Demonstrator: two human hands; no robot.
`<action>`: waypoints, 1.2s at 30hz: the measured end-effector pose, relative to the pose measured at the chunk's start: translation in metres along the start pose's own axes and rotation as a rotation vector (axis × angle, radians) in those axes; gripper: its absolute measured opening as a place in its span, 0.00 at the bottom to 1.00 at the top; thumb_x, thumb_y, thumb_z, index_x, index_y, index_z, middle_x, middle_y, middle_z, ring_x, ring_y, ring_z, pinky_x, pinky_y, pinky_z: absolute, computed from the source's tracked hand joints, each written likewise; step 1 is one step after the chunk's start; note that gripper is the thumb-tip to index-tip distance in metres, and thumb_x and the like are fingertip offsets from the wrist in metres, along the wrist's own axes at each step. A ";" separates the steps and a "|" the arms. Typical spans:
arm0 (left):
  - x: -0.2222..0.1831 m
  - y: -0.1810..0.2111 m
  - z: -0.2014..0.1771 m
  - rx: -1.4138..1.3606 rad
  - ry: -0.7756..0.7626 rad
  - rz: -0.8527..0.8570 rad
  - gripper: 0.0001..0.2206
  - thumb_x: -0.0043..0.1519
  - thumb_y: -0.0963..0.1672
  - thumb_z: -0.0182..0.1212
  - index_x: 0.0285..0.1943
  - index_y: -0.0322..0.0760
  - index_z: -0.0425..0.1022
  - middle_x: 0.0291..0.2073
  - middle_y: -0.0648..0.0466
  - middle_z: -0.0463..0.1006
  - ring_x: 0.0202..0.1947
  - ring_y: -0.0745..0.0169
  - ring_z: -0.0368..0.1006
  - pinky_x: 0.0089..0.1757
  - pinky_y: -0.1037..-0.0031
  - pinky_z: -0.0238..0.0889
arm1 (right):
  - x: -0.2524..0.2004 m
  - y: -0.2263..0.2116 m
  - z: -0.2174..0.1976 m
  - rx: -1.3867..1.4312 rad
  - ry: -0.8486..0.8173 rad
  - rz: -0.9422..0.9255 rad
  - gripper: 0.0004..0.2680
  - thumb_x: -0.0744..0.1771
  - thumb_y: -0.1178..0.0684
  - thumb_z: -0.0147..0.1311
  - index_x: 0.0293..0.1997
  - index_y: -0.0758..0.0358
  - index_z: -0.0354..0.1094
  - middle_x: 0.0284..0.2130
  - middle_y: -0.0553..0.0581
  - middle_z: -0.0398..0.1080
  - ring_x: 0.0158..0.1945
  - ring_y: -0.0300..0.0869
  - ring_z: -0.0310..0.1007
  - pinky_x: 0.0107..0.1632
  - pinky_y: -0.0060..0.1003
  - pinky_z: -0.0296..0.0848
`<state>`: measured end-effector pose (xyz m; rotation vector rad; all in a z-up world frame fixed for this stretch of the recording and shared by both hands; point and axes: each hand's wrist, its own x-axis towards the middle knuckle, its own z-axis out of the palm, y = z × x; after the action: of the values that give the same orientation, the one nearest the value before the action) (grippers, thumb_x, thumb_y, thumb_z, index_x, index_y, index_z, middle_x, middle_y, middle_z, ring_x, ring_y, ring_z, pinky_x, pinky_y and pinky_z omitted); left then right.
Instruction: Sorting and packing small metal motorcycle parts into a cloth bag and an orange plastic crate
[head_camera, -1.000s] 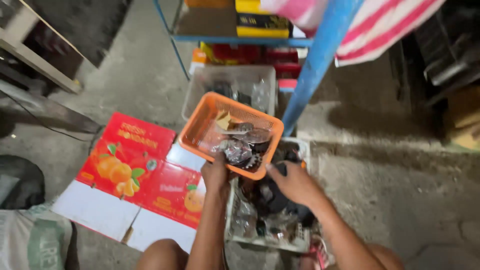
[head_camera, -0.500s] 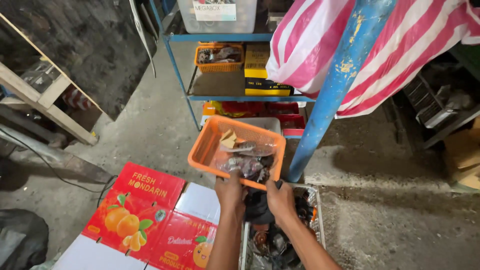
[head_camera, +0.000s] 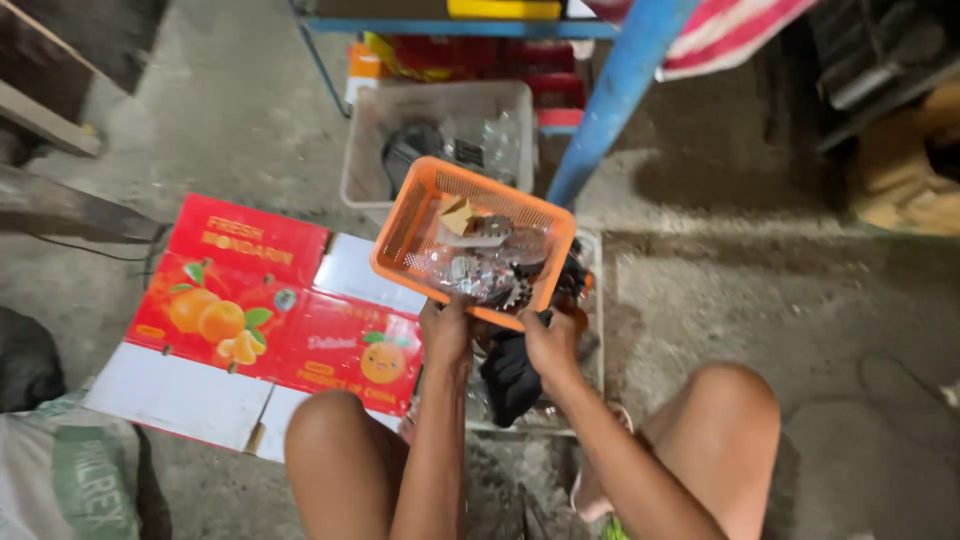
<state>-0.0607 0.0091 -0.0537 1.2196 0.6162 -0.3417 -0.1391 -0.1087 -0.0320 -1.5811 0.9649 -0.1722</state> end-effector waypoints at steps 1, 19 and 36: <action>0.003 -0.014 -0.004 0.007 -0.004 -0.012 0.13 0.52 0.38 0.60 0.45 0.26 0.72 0.27 0.44 0.67 0.16 0.53 0.71 0.18 0.63 0.67 | -0.010 0.004 -0.003 -0.003 0.009 0.011 0.11 0.65 0.53 0.56 0.41 0.74 0.76 0.38 0.71 0.75 0.50 0.57 0.71 0.54 0.55 0.66; 0.027 -0.239 -0.042 -0.026 -0.053 -0.418 0.25 0.54 0.36 0.62 0.63 0.25 0.64 0.41 0.37 0.73 0.33 0.42 0.76 0.33 0.58 0.77 | -0.012 0.199 -0.042 -0.160 0.201 0.407 0.22 0.64 0.45 0.62 0.61 0.67 0.70 0.60 0.69 0.68 0.70 0.61 0.58 0.68 0.59 0.50; -0.037 -0.150 -0.069 0.380 -0.059 -0.401 0.26 0.53 0.44 0.62 0.60 0.18 0.73 0.56 0.28 0.73 0.60 0.27 0.69 0.49 0.45 0.70 | 0.010 0.241 -0.076 -0.368 0.096 0.553 0.24 0.67 0.43 0.57 0.67 0.70 0.64 0.69 0.75 0.55 0.74 0.61 0.52 0.70 0.59 0.55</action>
<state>-0.1912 0.0232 -0.1611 1.4375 0.7677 -0.8595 -0.2929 -0.1579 -0.2267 -1.5755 1.5366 0.3346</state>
